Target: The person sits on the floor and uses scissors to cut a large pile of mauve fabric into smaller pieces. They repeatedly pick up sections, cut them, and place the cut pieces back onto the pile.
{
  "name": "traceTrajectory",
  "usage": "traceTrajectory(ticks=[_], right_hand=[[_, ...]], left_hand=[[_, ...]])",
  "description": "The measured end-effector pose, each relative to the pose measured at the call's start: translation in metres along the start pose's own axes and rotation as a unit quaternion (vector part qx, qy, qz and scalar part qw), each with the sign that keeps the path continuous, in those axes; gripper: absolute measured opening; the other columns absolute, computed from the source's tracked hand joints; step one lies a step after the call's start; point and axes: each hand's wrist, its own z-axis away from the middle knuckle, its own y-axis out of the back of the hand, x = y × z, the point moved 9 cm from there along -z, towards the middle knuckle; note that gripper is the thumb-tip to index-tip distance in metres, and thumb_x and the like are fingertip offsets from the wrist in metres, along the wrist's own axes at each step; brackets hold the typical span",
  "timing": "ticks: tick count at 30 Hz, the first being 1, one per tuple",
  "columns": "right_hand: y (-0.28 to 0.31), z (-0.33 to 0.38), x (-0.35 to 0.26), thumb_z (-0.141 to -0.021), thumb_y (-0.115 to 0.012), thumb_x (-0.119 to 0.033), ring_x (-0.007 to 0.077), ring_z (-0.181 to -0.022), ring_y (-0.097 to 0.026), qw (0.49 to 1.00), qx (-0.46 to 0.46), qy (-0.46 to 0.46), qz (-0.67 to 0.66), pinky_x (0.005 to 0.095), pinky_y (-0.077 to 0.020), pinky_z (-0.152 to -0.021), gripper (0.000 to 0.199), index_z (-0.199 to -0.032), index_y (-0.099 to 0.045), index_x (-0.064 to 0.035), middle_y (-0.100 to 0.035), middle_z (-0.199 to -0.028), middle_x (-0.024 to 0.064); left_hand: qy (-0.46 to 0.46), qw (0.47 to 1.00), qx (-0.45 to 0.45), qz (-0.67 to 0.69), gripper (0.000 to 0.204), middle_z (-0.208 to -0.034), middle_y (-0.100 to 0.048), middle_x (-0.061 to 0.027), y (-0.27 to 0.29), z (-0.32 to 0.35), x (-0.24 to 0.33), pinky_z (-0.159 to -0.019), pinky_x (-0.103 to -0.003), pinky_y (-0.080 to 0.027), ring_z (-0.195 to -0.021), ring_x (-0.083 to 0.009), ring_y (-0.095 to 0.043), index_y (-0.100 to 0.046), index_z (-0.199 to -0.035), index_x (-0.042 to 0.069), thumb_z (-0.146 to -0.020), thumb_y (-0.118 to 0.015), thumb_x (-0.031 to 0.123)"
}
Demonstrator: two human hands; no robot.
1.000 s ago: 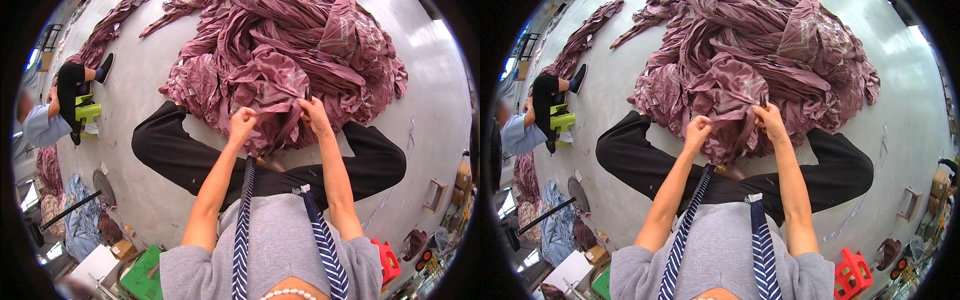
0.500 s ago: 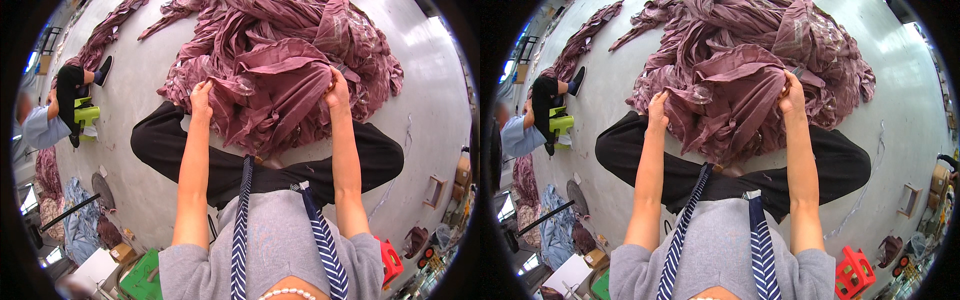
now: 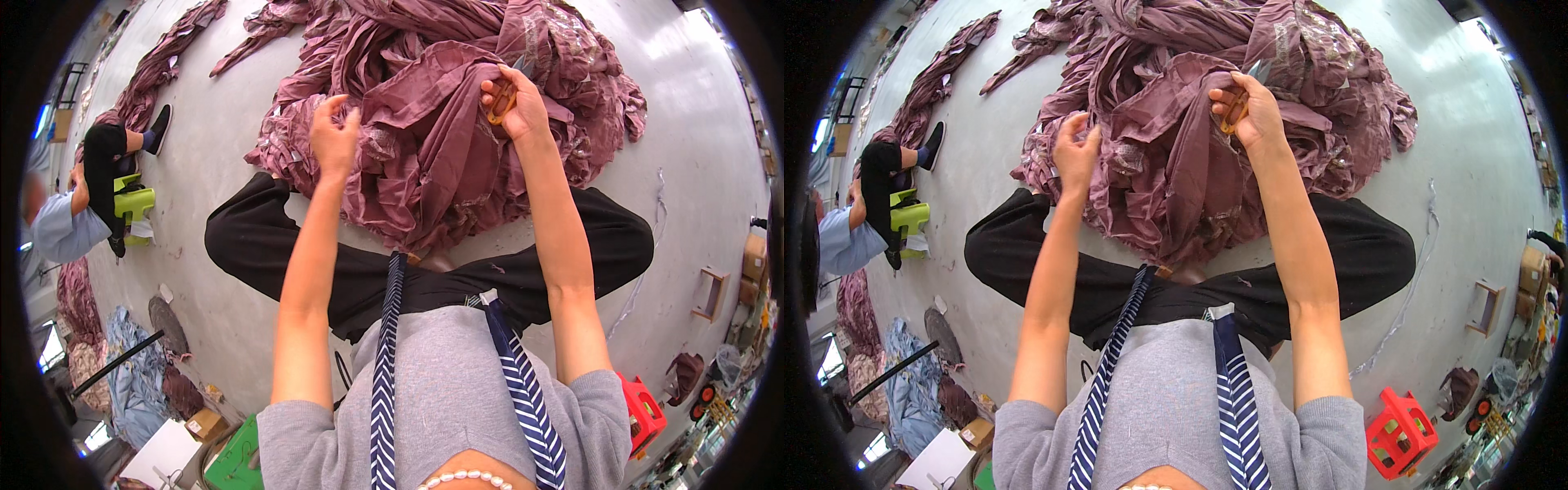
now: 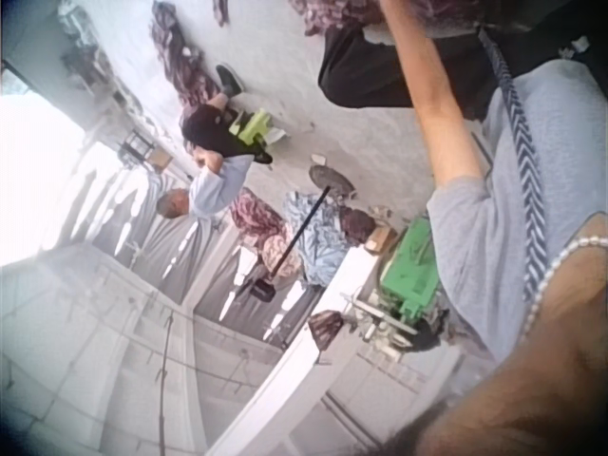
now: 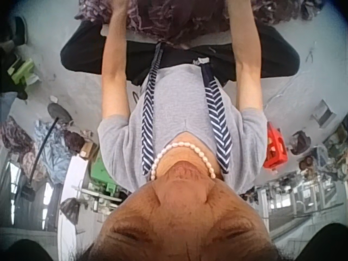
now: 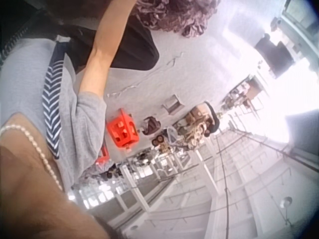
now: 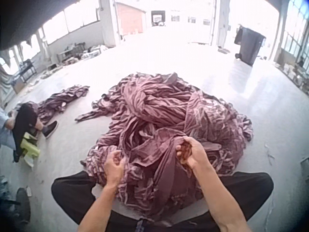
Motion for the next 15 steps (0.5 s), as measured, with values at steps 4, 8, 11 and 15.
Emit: traceTrajectory(ticks=[4, 8, 11, 15], right_hand=[[-0.01, -0.004, 0.002, -0.087, -0.054, -0.014, 0.0244, -0.068, -0.067, 1.0, 0.014, 0.0, 0.008, 0.0339, -0.0514, -0.053, 0.009, -0.084, -0.054, -0.0052, -0.062, -0.074, 0.0084], [-0.013, -0.003, 0.0, -0.087, -0.054, -0.014, 0.0245, -0.068, -0.066, 1.0, 0.01, 0.01, 0.015, 0.0339, -0.0516, -0.052, 0.009, -0.084, -0.054, -0.0054, -0.062, -0.074, 0.0086], [-0.011, -0.005, 0.001, -0.087, -0.054, -0.013, 0.0245, -0.068, -0.066, 1.0, 0.005, 0.001, 0.011, 0.0339, -0.0516, -0.052, 0.009, -0.085, -0.054, -0.0049, -0.062, -0.074, 0.0088], [0.013, -0.012, -0.016, -0.086, -0.055, -0.014, 0.0242, -0.064, -0.066, 0.998, 0.036, 0.021, 0.051, 0.0343, -0.0514, -0.052, 0.009, -0.084, -0.054, -0.0059, -0.064, -0.073, 0.0103]], left_hand=[[0.012, 0.995, -0.033, 0.097, 0.015, -0.083, -0.064, -0.001, -0.025, 0.044, 0.033, -0.065, -0.022, -0.046, -0.072, -0.0076, -0.058, -0.064, -0.094, 0.005, -0.082, -0.065, 0.012], [0.126, 0.972, -0.14, 0.143, 0.024, -0.085, -0.063, -0.0002, -0.056, 0.11, 0.022, -0.066, -0.022, -0.046, -0.075, -0.0065, -0.056, -0.063, -0.096, 0.004, -0.078, -0.071, 0.016], [0.152, 0.951, -0.264, 0.062, 0.029, -0.087, -0.063, -0.0013, -0.082, 0.154, 0.008, -0.066, -0.022, -0.046, -0.073, -0.0062, -0.056, -0.062, -0.099, 0.001, -0.077, -0.072, 0.017], [0.307, 0.837, -0.373, 0.259, 0.024, -0.086, -0.063, 0.0006, -0.097, 0.175, 0.002, -0.064, -0.02, -0.045, -0.071, -0.005, -0.056, -0.062, -0.097, 0.001, -0.08, -0.07, 0.015]])
